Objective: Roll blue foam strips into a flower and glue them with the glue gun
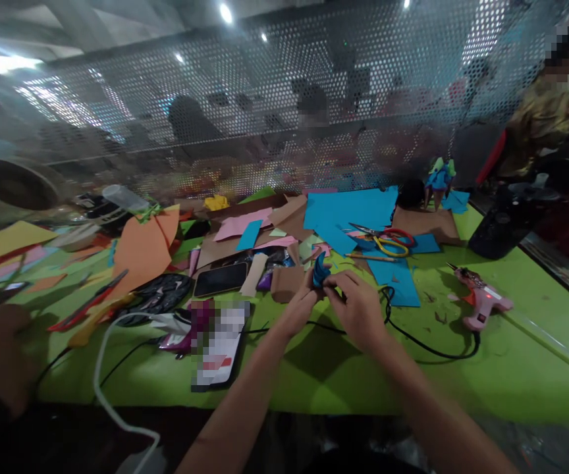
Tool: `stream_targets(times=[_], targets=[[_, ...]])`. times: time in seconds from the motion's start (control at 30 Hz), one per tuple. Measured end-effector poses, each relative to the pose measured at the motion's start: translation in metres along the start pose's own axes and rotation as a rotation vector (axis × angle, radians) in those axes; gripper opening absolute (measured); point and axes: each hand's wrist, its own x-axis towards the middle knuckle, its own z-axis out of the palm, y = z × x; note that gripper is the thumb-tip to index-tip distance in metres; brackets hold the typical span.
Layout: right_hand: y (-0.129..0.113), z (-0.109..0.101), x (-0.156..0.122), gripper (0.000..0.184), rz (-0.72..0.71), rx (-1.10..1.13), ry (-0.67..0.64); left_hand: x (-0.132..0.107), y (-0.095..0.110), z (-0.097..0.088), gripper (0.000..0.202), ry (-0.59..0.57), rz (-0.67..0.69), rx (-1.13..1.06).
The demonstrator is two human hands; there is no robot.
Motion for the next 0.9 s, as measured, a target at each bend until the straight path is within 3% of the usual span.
stream_targets(times=[0.27,0.4,0.53,0.77,0.9], targets=[[-0.001,0.000,0.000,0.016,-0.048,-0.030,-0.029,-0.003,0.007,-0.001,0.048,-0.024,-0.008,-0.168],[0.001,0.001,0.000,0.014,-0.060,-0.041,-0.062,-0.005,0.007,0.000,0.046,0.029,-0.005,-0.101],[0.000,0.000,0.002,0.013,-0.014,0.085,-0.053,-0.002,0.000,-0.002,0.038,0.062,-0.027,-0.069],[-0.001,-0.010,0.007,0.011,0.138,0.142,0.073,0.004,-0.002,-0.003,0.045,0.094,-0.029,-0.172],[-0.001,-0.011,0.007,0.012,0.110,0.123,0.043,0.004,-0.001,-0.004,0.047,0.093,-0.020,-0.192]])
